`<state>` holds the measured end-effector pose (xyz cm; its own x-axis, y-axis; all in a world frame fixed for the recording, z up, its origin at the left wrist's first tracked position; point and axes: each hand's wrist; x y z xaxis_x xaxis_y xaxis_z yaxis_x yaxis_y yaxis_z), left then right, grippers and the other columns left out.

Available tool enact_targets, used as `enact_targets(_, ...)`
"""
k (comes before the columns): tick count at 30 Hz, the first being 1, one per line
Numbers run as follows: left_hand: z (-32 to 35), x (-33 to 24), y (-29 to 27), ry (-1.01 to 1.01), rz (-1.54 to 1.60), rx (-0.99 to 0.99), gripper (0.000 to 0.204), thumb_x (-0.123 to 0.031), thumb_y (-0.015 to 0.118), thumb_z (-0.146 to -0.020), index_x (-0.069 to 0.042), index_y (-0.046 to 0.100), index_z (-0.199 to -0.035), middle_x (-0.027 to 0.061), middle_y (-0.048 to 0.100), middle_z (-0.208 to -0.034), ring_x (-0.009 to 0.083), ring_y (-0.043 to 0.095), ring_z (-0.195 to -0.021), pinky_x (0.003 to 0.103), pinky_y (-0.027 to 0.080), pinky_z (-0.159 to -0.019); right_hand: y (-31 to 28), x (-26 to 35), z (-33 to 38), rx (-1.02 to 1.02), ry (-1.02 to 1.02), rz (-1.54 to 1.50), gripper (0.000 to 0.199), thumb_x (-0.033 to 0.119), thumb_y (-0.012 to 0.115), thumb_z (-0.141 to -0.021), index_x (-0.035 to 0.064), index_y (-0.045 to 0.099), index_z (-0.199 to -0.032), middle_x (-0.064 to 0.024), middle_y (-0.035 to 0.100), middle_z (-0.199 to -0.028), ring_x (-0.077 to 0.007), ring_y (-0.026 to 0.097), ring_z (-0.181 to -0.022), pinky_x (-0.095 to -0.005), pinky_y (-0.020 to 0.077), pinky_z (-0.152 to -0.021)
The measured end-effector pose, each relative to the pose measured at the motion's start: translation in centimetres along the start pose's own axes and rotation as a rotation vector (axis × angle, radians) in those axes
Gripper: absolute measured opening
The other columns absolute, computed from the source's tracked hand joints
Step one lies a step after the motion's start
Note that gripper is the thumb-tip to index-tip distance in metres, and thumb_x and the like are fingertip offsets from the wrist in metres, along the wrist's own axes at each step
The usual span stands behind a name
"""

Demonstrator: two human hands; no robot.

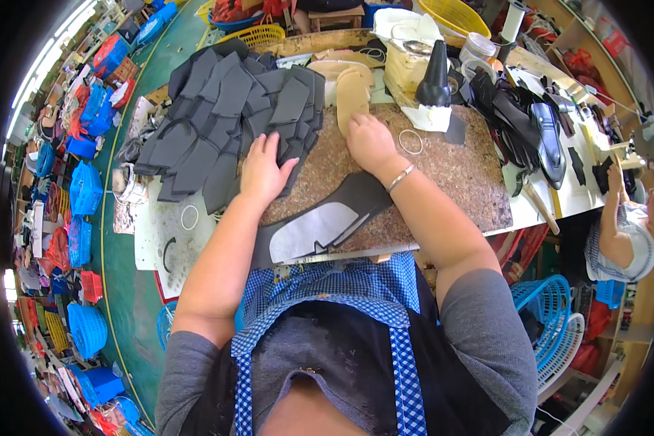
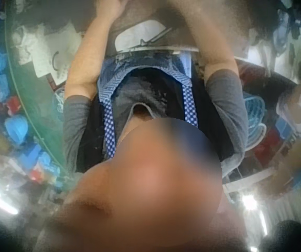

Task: The person peels backing from padding pieces and sticks them onto shoe components by hand. The person places the assembled components into a blue basket, dumps more shoe parts onto the workbench from another basket, and attaches additional padding pieces to them.

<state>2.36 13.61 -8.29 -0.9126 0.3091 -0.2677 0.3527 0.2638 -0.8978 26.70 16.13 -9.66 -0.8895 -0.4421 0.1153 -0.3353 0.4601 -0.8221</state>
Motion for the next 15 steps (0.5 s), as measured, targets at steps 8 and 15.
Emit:
enact_targets(8,-1.9,0.3,-3.7,0.020,0.374,-0.185,0.033,-0.002,0.052,-0.084,-0.006,0.061,-0.116,0.0176,0.062,-0.116,0.0364,0.059,-0.105,0.042,0.049,-0.089,-2.5,-0.5,0.4,0.110,0.287,-0.171,0.018,0.020,0.072,-0.075,0.0047,0.063,-0.073,-0.0114,0.065,-0.078,-0.0293,0.065,-0.073,-0.0398,0.0520,-0.065)
enact_targets(15,10.9,-4.0,-7.4,0.537,0.107,0.339,0.056,-0.016,0.066,-0.081,-0.006,0.047,-0.134,0.0200,0.040,-0.143,0.0376,0.036,-0.134,0.053,0.031,-0.108,-6.5,-2.3,1.4,-0.189,0.890,-0.742,0.014,0.006,0.063,-0.084,0.0022,0.070,-0.095,-0.0069,0.069,-0.085,-0.0124,0.064,-0.070,-0.0262,0.0503,-0.065)
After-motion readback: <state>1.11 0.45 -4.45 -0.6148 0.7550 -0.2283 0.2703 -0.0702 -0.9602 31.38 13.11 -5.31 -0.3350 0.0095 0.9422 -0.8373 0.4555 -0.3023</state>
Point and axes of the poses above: each hand's wrist, its own z-axis away from the middle knuckle, its own y-axis out of the palm, x = y × z
